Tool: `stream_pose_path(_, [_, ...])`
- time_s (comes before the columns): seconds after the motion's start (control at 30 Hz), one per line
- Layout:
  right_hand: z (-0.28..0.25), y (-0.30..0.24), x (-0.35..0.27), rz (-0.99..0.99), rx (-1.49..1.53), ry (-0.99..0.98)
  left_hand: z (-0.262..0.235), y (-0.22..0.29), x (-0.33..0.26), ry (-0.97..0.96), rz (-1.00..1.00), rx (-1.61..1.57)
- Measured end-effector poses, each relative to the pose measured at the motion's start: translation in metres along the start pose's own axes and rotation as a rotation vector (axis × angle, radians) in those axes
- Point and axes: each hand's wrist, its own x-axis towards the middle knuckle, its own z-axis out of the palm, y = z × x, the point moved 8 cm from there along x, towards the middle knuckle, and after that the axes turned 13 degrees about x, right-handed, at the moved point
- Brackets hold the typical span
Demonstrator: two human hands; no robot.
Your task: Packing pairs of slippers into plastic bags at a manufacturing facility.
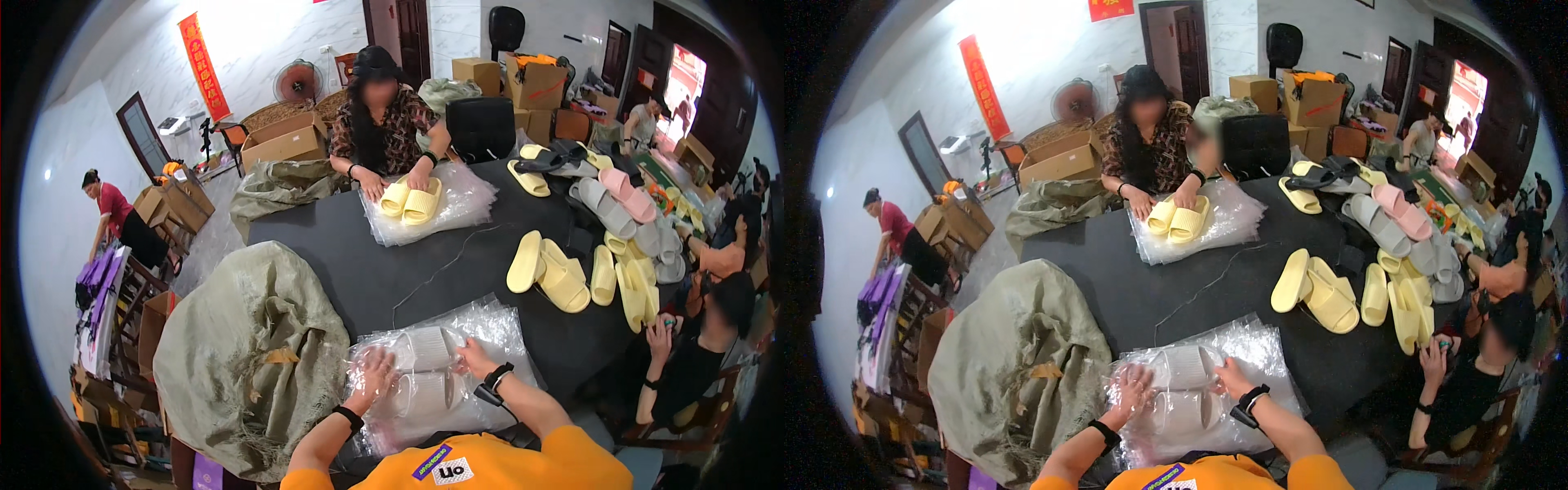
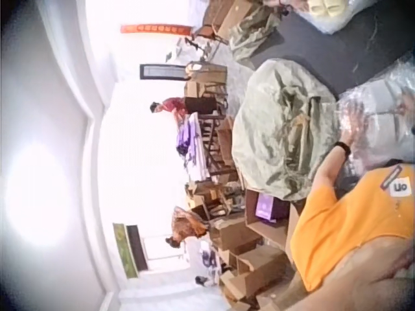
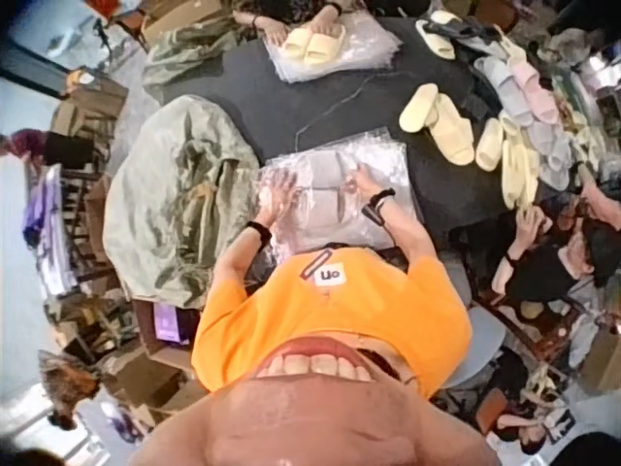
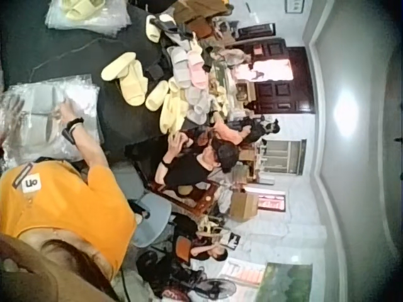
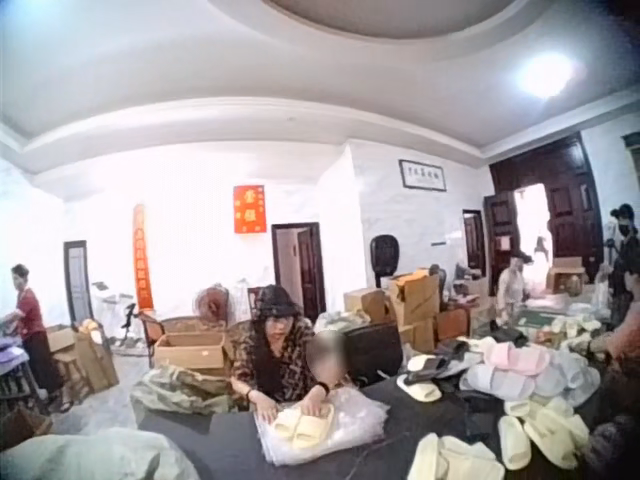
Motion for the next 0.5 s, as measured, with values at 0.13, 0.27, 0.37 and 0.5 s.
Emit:
stream_pose_path(0.13, [0.01,0.015,-0.005,0.099,0.096,-0.118,-0.007,0.032,-0.02,0.016,0.328,-0.077])
stream_pose_path(0.27, [0.034,0.015,-0.018,0.105,0.129,-0.143,-0.017,0.036,-0.02,0.121,0.251,-0.168])
stream_pose_path(0.37, [0.033,0.012,-0.02,0.065,0.156,-0.228,-0.036,0.039,-0.014,0.241,0.225,-0.245])
stream_pose_path(0.5, [0.047,-0.017,-0.092,0.132,-0.196,-0.314,-0.052,0.032,-0.032,0.333,0.05,-0.036])
